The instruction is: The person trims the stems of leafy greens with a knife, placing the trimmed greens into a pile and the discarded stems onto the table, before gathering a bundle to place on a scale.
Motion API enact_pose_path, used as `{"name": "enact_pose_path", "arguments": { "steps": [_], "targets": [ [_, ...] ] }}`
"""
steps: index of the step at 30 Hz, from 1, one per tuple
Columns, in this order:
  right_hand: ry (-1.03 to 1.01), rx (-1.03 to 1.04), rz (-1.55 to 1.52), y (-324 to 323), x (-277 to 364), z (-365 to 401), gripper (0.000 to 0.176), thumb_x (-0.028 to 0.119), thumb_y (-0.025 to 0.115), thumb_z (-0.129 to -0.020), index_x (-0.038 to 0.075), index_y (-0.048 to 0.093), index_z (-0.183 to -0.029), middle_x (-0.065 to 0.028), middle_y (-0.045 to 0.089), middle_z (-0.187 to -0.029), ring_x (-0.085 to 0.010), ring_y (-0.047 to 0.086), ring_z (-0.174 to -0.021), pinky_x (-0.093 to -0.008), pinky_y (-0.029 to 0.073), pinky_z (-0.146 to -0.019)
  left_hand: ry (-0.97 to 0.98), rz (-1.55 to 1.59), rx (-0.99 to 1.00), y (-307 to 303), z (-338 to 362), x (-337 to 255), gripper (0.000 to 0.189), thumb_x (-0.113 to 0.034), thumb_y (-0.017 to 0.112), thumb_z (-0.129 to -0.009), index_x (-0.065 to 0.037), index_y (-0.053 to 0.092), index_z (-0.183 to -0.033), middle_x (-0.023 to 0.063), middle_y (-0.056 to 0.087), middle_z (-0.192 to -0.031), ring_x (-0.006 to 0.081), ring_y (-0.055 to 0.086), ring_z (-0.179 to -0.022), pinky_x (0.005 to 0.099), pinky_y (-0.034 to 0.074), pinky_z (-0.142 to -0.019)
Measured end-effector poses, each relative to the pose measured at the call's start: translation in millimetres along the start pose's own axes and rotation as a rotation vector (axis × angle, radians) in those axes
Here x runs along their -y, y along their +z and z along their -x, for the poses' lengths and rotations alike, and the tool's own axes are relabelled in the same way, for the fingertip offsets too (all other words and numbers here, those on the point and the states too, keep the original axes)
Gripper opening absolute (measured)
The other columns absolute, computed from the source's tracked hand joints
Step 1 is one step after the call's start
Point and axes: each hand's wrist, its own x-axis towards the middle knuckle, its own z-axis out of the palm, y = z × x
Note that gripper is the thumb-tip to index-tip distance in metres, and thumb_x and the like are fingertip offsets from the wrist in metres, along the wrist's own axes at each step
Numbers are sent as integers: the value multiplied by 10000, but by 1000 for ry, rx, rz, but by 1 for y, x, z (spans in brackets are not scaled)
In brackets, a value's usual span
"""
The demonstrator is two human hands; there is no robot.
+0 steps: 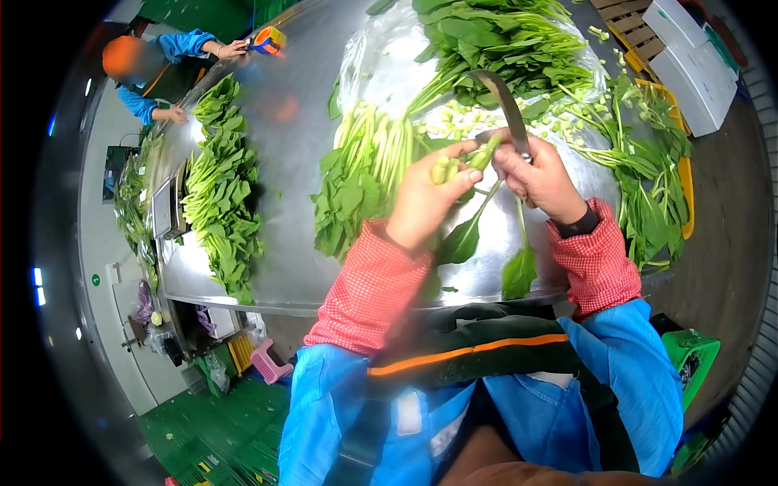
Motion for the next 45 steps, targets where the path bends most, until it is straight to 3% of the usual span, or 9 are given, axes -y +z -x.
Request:
{"name": "enact_pose_path", "arguments": {
  "steps": [3,8,12,15,26,29,36,43,45],
  "targets": [
    [-693,-331,817,-13,-12,-2,174,140,654,-868,43,638,-1012,-58,611,-732,-182,595,-567,-288,458,-508,-28,13,-10,7,-2,0,342,-26,660,-860,8,589,-1193,6,629,-923,60,573,-816,195,471,-734],
    [-523,-318,1253,-48,-25,4,133,144,611,-871,52,656,-956,-102,657,-871,-276,649,-736,-345,514,-632,-13,-57,6,16,-3,6,340,-40,658,-862,14,581,-1188,13,631,-926,76,589,-794,207,490,-718],
    [-168,-316,866,-71,-45,7,215,194,629,-881,30,643,-1019,-124,594,-733,-227,605,-634,-302,463,-586,0,-122,-7,10,-3,14,353,-44,664,-859,-1,575,-1197,10,625,-919,75,589,-785,208,492,-702],
    [-288,-179,452,-32,-38,11,261,214,672,-851,14,643,-1017,-58,536,-650,-136,521,-585,-268,424,-565,-28,-271,-10,17,3,12,365,-47,671,-855,-27,577,-1206,9,624,-917,69,583,-795,207,489,-709],
    [121,228,698,-24,-35,-40,275,235,672,-806,5,562,-701,0,518,-620,-100,456,-573,-278,370,-530,-151,-46,18,-51,53,5,252,-67,630,-886,-3,586,-1126,42,640,-930,113,607,-841,247,491,-745],
    [-365,-114,1249,-24,-89,-76,494,394,702,-791,-4,613,-1071,-137,606,-690,-282,558,-604,-347,464,-613,-194,180,-2,-85,75,7,262,-146,608,-903,-35,528,-1126,101,631,-965,214,621,-890,349,504,-798],
    [-65,-120,770,67,-100,-180,697,495,615,-846,-33,469,-1277,-248,626,-1101,-365,617,-1011,-400,471,-895,-55,393,14,-86,75,-6,221,-147,628,-882,-64,515,-1053,52,571,-816,187,580,-754,317,479,-701],
    [-269,-108,421,57,-83,-135,376,190,683,-792,-20,531,-1064,-53,577,-781,-201,582,-739,-310,481,-696,-98,-45,-356,-104,79,-8,233,-180,704,-850,-47,588,-1003,-26,551,-759,58,514,-654,197,410,-554],
    [-169,-21,296,47,-47,-101,256,106,641,-852,4,546,-1066,11,512,-685,-70,451,-477,-218,377,-433,-96,-157,-423,-97,74,-17,282,-184,712,-842,-28,613,-1055,-3,612,-822,81,560,-700,216,458,-618]
  ]
}}
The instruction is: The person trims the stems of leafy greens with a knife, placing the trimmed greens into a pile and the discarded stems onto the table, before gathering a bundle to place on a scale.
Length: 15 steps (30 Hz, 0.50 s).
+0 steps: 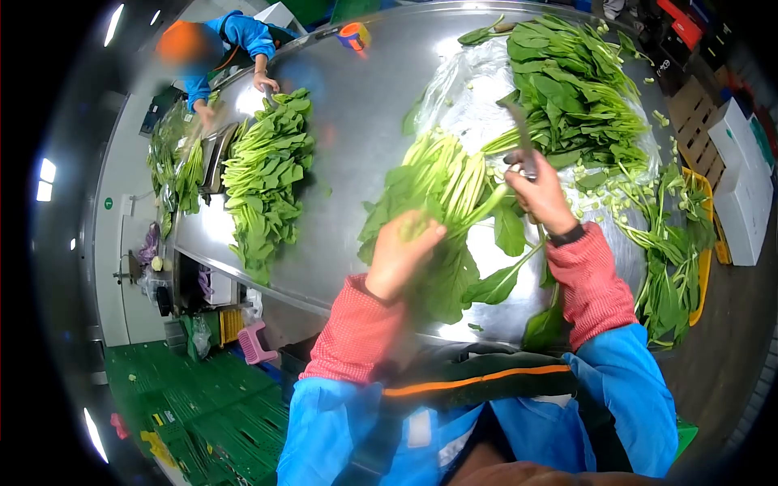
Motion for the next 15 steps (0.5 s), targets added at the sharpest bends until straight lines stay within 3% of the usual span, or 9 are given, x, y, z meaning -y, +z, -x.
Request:
{"name": "enact_pose_path", "arguments": {
  "steps": [2,3,6,7,10,11,12,13,15],
  "targets": [
    [132,105,-303,-21,33,26,193,75,617,-878,12,556,-1050,35,486,-650,-22,360,-401,-184,275,-359,119,-135,37,11,-5,-6,339,-188,724,-828,-18,626,-1103,31,647,-951,112,596,-778,247,482,-711],
    [138,140,-328,-33,44,34,168,83,616,-888,12,562,-1030,39,470,-619,-33,376,-415,-186,298,-374,176,-199,65,19,-8,-7,368,-190,731,-821,-13,632,-1127,48,664,-1016,127,614,-816,262,494,-757],
    [174,127,-232,-51,50,54,135,89,656,-872,17,592,-967,46,493,-626,-24,408,-462,-184,304,-402,478,-334,144,55,-13,-9,356,-129,707,-834,5,623,-1154,72,671,-971,112,597,-893,248,473,-814],
    [215,130,-285,-51,54,63,142,96,663,-866,18,602,-967,43,504,-633,-23,410,-460,-183,306,-406,438,-399,177,67,-10,-12,389,-136,717,-830,27,610,-1167,102,671,-1032,137,593,-954,273,459,-881],
    [150,112,-149,-52,40,78,176,127,660,-878,-14,619,-974,33,551,-680,-45,475,-562,-210,387,-507,267,-333,281,94,-8,-6,417,-186,747,-812,28,617,-1145,115,674,-1026,134,604,-915,271,475,-841],
    [42,36,-67,-48,32,81,177,151,620,-921,-6,601,-1001,62,501,-627,-32,451,-523,-210,352,-447,119,-266,329,97,-12,-2,388,-146,727,-827,39,607,-1146,88,663,-1025,116,591,-904,256,472,-830],
    [-183,-98,149,-46,30,84,162,130,637,-895,-3,614,-984,15,558,-672,-105,556,-604,-256,441,-530,92,-152,361,100,-14,5,364,-132,711,-839,29,607,-1149,60,656,-1004,101,587,-885,238,471,-809],
    [-288,-146,402,-53,33,92,155,115,640,-877,1,627,-981,-26,592,-718,-166,595,-660,-277,467,-581,61,-36,388,102,-16,12,342,-118,696,-851,18,606,-1153,32,649,-983,85,583,-867,220,470,-788],
    [-376,-153,754,-62,37,106,152,99,642,-852,10,646,-975,-87,630,-793,-253,637,-734,-301,497,-640,7,89,401,107,-15,17,295,-76,653,-875,3,602,-1154,9,641,-975,80,582,-857,220,475,-786]
  ]
}}
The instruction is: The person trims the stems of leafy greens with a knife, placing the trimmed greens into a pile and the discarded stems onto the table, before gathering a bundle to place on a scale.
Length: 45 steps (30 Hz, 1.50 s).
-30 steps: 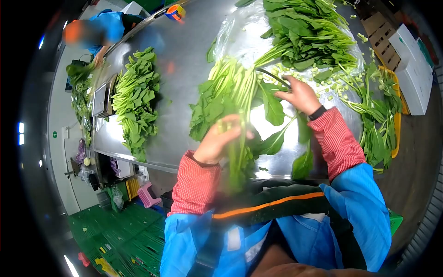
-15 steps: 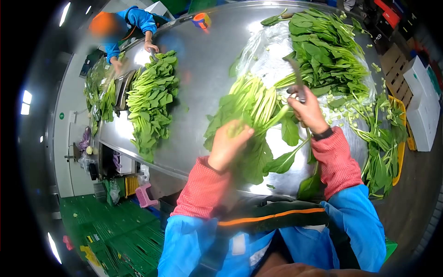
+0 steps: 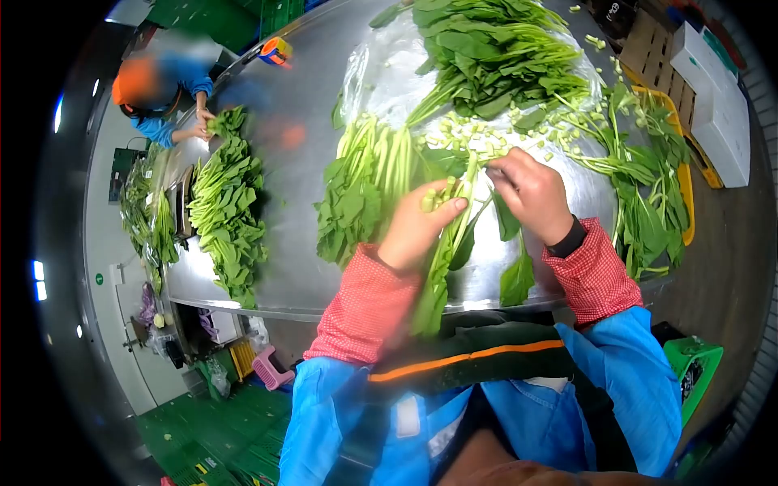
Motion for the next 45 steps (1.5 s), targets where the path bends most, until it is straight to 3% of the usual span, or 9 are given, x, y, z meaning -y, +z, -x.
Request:
{"name": "enact_pose_path", "arguments": {
  "steps": [5,13,18,21,23,27,32,39,45],
  "targets": [
    [152,35,182,16,-64,36,173,119,624,-856,19,655,-993,-132,640,-875,-310,636,-767,-307,500,-648,0,-15,-30,5,2,-1,320,-58,633,-878,26,574,-1182,43,644,-1021,117,599,-923,259,472,-855],
    [559,498,-746,30,-28,21,257,252,657,-876,3,649,-943,-2,584,-702,-102,533,-636,-276,454,-604,-66,144,-62,-16,28,-17,268,-86,634,-885,-51,562,-1141,-16,581,-978,57,547,-855,206,452,-768],
    [458,257,-418,64,-51,15,286,276,644,-884,-9,615,-884,-31,572,-694,-120,513,-647,-272,443,-634,29,-622,-456,-116,77,-55,302,-87,690,-845,-54,624,-1138,40,664,-949,85,605,-799,226,500,-699],
    [443,257,-391,87,-43,-6,289,276,640,-885,-8,612,-924,-69,602,-729,-139,545,-666,-287,459,-647,199,-1398,-708,-191,78,-16,331,-200,730,-787,-102,647,-1092,140,674,-961,284,658,-790,376,526,-691],
    [372,142,-376,123,-54,-22,304,288,638,-885,-9,610,-946,-91,625,-752,-164,571,-674,-300,470,-656,-94,-1473,-796,-232,75,29,497,-297,751,-777,-52,589,-1177,167,659,-1027,324,649,-882,397,521,-764],
    [445,128,-333,161,-49,-77,459,420,589,-890,11,612,-1099,-180,679,-973,-285,664,-891,-369,502,-796,-111,-1349,-846,-247,79,93,853,-410,822,-659,-99,445,-1359,221,564,-1135,383,555,-1043,438,456,-910],
    [549,263,-383,204,-66,-110,438,380,703,-807,-31,615,-929,-112,637,-737,-215,603,-681,-340,481,-670,497,-1198,-955,-207,56,53,501,-124,734,-752,-42,554,-1211,147,580,-1107,331,529,-1040,424,441,-881],
    [432,169,-740,116,11,-79,260,212,737,-810,18,565,-827,38,495,-687,-51,450,-627,-227,397,-569,629,-906,-516,-97,2,3,424,-84,717,-769,-25,598,-1172,112,627,-1057,239,610,-962,317,489,-819],
    [93,-12,-242,59,6,-43,183,167,655,-845,21,652,-955,-102,636,-820,-247,631,-695,-322,485,-626,229,-226,-195,-50,-25,-1,342,-90,671,-871,9,590,-1188,48,664,-990,102,609,-883,239,494,-761]
  ]
}}
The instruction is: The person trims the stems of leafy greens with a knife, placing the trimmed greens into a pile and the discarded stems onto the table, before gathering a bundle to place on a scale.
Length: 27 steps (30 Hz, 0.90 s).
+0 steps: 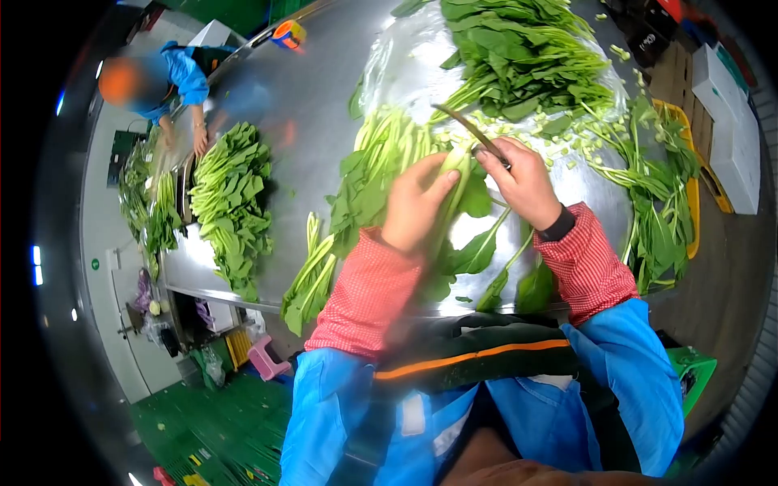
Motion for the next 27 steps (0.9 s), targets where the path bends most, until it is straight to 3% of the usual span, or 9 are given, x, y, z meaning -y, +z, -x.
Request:
{"name": "enact_pose_path", "arguments": {
  "steps": [4,10,12,13,15,20,22,25,27],
  "targets": [
    [-234,-7,444,-33,6,18,93,133,663,-784,70,624,-841,-76,595,-811,-259,620,-695,-348,505,-590,-174,241,140,15,14,-30,296,-114,621,-903,30,602,-1160,78,671,-1013,129,611,-905,256,487,-809],
    [-133,48,486,-34,-83,47,104,140,619,-803,80,638,-885,-82,609,-841,-279,621,-686,-389,509,-599,-187,231,177,24,23,-17,330,-105,604,-909,43,581,-1202,67,648,-1071,128,592,-939,269,471,-840],
    [158,88,182,-28,-120,67,199,164,565,-817,76,660,-968,-148,637,-903,-338,620,-846,-419,506,-753,-144,170,116,32,28,-29,339,-72,569,-917,47,559,-1234,85,647,-1075,150,608,-941,275,482,-841],
    [61,34,185,-27,-116,71,247,216,593,-824,63,662,-1005,-174,645,-904,-354,606,-933,-428,483,-812,-153,179,140,37,24,-29,352,-43,553,-917,43,538,-1259,99,645,-1095,160,616,-962,275,489,-849],
    [520,86,-419,-37,-64,60,382,353,685,-835,40,655,-1052,-111,668,-847,-251,637,-723,-346,503,-681,-150,140,170,48,19,-22,448,-15,529,-921,33,436,-1357,-3,585,-887,54,521,-743,183,424,-654],
    [250,92,-287,-51,-24,55,353,342,736,-793,20,600,-837,-90,606,-704,-175,581,-635,-319,470,-609,73,-121,116,79,22,-15,388,-59,522,-942,13,496,-1322,7,610,-873,55,539,-756,203,459,-629],
    [274,119,-368,-63,-22,60,372,374,710,-798,22,613,-869,-83,586,-670,-167,564,-620,-321,455,-579,202,-419,109,80,23,-18,250,-57,549,-924,14,625,-1152,91,658,-853,128,609,-707,259,494,-637],
    [321,188,-313,-74,-21,65,289,284,695,-808,12,605,-852,-67,565,-629,-157,540,-592,-325,445,-569,604,-805,51,80,23,-19,215,-94,523,-958,31,631,-1096,169,670,-914,217,647,-746,311,507,-667],
    [440,254,-420,-91,-9,67,289,288,688,-815,13,610,-858,-74,565,-631,-154,537,-589,-326,443,-565,627,-785,-34,77,19,-10,223,-110,515,-968,31,627,-1099,152,671,-899,207,646,-754,313,507,-672]
  ]
}}
